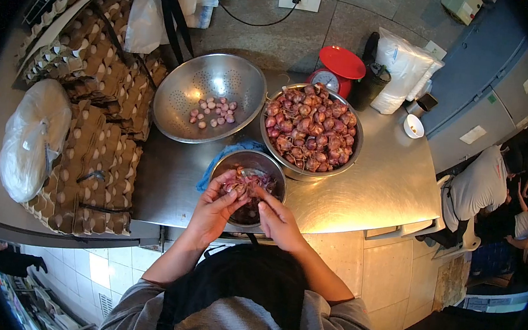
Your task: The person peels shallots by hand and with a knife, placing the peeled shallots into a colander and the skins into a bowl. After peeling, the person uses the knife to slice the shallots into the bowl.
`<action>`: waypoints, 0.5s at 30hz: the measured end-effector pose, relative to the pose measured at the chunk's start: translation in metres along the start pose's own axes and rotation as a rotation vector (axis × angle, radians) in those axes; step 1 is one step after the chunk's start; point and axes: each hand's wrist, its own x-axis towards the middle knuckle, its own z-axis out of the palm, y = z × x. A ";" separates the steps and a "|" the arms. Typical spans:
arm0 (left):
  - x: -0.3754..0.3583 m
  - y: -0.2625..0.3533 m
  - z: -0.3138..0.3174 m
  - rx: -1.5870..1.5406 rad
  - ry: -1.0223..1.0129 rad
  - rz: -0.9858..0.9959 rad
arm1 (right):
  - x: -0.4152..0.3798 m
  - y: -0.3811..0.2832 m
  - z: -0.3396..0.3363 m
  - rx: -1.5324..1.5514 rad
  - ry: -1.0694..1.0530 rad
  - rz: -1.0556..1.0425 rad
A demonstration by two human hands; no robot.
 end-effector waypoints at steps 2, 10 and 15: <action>0.000 0.001 0.000 -0.014 -0.016 -0.026 | -0.004 -0.005 0.007 -0.009 -0.032 -0.022; -0.002 0.003 0.004 0.048 -0.073 -0.031 | -0.007 -0.002 0.008 -0.031 -0.036 -0.046; 0.002 -0.008 -0.007 0.038 -0.010 0.030 | -0.006 0.004 0.005 -0.014 -0.039 -0.018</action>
